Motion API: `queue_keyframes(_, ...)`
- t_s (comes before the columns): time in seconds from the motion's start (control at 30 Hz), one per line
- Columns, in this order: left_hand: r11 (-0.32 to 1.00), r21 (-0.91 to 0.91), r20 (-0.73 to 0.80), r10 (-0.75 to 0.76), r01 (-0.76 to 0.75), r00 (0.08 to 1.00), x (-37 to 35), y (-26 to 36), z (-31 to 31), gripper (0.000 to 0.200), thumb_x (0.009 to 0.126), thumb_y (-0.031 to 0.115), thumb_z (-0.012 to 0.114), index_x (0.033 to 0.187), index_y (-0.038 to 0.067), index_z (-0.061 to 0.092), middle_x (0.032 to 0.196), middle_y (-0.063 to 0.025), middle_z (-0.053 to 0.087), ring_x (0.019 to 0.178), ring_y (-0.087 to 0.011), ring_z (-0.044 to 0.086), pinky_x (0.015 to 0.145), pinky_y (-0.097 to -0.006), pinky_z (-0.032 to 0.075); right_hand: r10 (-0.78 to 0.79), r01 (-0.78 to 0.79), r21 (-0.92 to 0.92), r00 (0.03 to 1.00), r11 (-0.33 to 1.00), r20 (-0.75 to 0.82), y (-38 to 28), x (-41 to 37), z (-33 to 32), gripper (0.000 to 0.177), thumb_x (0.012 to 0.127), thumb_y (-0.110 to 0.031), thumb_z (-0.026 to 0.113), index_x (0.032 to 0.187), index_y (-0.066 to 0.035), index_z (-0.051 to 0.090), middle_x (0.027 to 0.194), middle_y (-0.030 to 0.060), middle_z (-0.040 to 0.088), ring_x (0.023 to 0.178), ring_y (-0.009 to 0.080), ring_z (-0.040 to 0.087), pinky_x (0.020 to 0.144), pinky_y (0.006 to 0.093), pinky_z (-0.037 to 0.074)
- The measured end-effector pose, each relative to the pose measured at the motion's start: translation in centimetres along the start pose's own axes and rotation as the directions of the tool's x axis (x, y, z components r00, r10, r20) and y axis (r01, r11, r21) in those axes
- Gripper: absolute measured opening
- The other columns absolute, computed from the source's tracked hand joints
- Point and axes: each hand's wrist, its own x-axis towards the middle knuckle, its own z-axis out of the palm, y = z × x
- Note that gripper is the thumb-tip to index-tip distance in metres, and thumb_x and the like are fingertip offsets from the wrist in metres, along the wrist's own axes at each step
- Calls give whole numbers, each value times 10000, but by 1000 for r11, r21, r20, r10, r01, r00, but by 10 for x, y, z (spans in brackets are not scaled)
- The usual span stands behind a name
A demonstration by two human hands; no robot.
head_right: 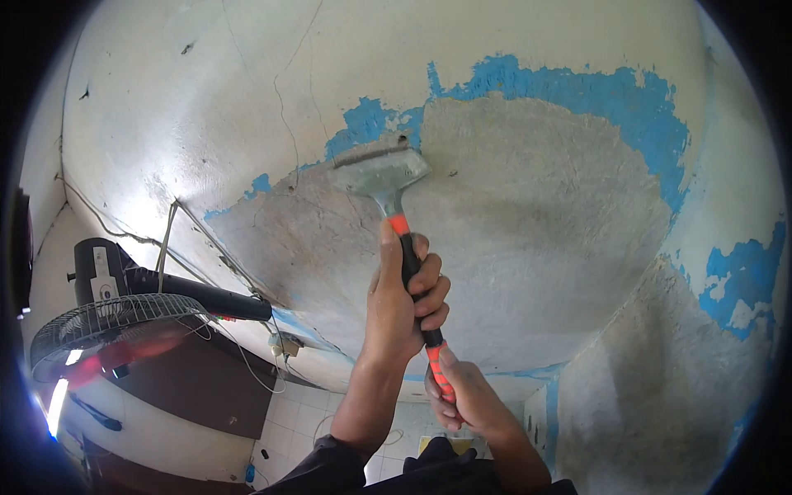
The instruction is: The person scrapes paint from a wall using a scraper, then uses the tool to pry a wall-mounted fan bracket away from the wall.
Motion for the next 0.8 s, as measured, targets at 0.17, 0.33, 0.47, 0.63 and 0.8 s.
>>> queue_keyframes(0.17, 998, -59, 25, -15, 16, 1000, 3, 7, -1, 477, 1010, 595, 303, 927, 144, 436, 612, 83, 269, 454, -22, 221, 359, -185, 186, -22, 22, -61, 1000, 998, 1, -17, 1, 11, 621, 995, -621, 333, 760, -61, 463, 500, -2, 383, 342, 110, 372, 358, 254, 297)
queue_keyframes(0.33, 996, -87, 27, -3, 6, 1000, 0, -2, -9, 473, 1010, 595, 300, 922, 151, 437, 610, 82, 269, 455, -22, 216, 360, -186, 182, -45, 38, -144, 998, 989, -49, -10, -2, 8, 611, 997, -614, 337, 778, -59, 467, 504, 1, 395, 351, 111, 394, 361, 255, 306)
queue_keyframes(0.47, 996, -89, 26, 16, -13, 1000, 4, 5, 0, 472, 1009, 596, 308, 924, 150, 441, 613, 83, 268, 457, -24, 218, 366, -188, 188, 0, -4, -170, 1000, 985, -20, -27, -2, 1, 581, 1003, -592, 346, 812, -59, 475, 532, 5, 426, 372, 104, 416, 366, 256, 316)
queue_keyframes(0.63, 999, -36, -92, -24, 21, 996, -6, -19, -16, 500, 986, 628, 344, 943, 144, 464, 613, 75, 273, 459, -31, 222, 371, -192, 194, -252, 163, -330, 935, 930, -248, 18, -1, 4, 319, 990, -331, 545, 962, -15, 515, 634, 48, 527, 479, 133, 526, 443, 272, 402)
queue_keyframes(0.8, 969, 247, -227, 57, 1, 972, -31, -51, -19, 449, 1017, 537, 384, 1018, 100, 487, 673, 57, 359, 503, -33, 321, 428, -204, 266, -640, 234, -758, 710, 609, -295, 88, -17, -3, 321, 915, -108, 639, 1165, 61, 528, 764, 107, 604, 661, 154, 609, 586, 278, 463)
